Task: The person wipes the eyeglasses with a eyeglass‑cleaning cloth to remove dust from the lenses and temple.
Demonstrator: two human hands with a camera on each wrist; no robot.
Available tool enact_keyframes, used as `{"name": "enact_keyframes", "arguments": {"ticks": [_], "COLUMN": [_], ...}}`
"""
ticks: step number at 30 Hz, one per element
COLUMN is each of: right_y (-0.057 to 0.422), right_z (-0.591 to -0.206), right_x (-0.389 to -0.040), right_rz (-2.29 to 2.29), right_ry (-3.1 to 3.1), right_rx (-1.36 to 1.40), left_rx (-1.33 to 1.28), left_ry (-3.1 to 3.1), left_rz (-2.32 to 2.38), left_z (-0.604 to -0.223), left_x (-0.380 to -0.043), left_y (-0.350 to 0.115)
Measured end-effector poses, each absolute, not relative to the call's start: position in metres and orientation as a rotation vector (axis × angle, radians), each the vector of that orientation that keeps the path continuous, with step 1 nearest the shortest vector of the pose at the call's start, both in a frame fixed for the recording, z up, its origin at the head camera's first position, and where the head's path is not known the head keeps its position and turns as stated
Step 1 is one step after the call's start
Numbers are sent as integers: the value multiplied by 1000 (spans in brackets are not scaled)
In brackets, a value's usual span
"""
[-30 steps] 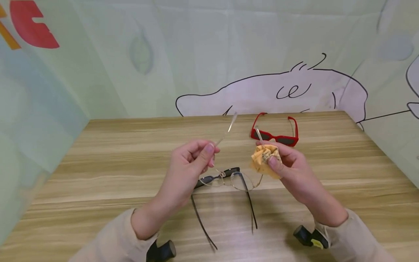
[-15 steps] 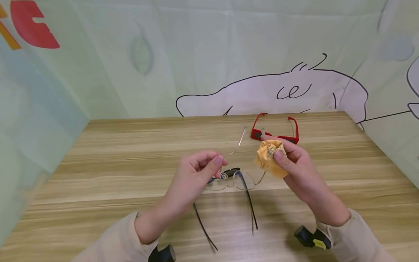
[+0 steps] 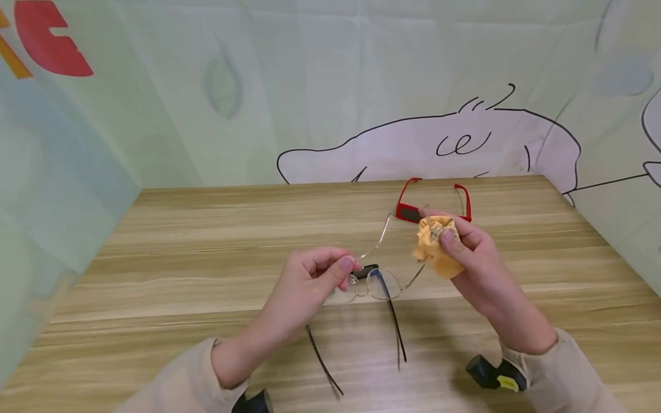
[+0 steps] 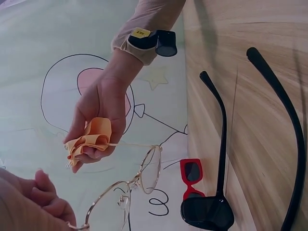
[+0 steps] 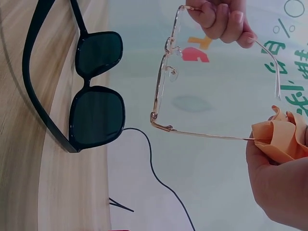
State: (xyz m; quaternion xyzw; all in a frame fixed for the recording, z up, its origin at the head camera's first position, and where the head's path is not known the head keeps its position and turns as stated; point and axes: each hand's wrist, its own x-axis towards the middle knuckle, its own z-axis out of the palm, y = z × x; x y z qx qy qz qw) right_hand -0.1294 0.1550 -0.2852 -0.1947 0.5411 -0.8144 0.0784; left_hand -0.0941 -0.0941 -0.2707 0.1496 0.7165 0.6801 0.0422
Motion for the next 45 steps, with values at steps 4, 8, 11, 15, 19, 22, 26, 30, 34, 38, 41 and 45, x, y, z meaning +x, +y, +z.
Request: {"name": "enact_keyframes", "arguments": {"ticks": [4, 8, 11, 15, 19, 22, 26, 30, 34, 38, 41, 45], "right_y": [158, 161, 162, 162, 162, 162, 162, 162, 158, 148, 137, 120], "right_z": [-286, -285, -283, -279, -276, -276, -277, -275, -270, -261, -256, -257], "right_x": [-131, -133, -134, -135, -135, -135, -136, -136, -130, -114, -101, -90], "right_rz": [-2494, -2526, -2528, -2512, -2499, -2501, -2535, -2726, -3020, -3128, -3042, -2835], "right_ry": [1554, 1480, 1417, 1321, 1290, 1282, 1275, 1204, 1115, 1234, 1322, 1427], "right_rx": [-561, -575, -614, -690, -716, -717, -691, -565, -536, -686, -851, -928], "left_rx": [442, 429, 439, 465, 478, 475, 466, 469, 473, 453, 463, 538], "left_ry": [2190, 2188, 2205, 2229, 2233, 2237, 2217, 2173, 2125, 2035, 1968, 1946], "left_rz": [2063, 2047, 2019, 1971, 1938, 1934, 1980, 2053, 2106, 2178, 2239, 2253], "left_z": [-272, -272, -271, -272, -272, -271, -270, -268, -265, -263, -260, -258], "left_x": [-94, -93, -92, -92, -92, -92, -91, -91, -92, -92, -92, -91], "left_y": [-96, -97, -97, -97, -96, -96, -95, -95, -94, -91, -88, -84]}}
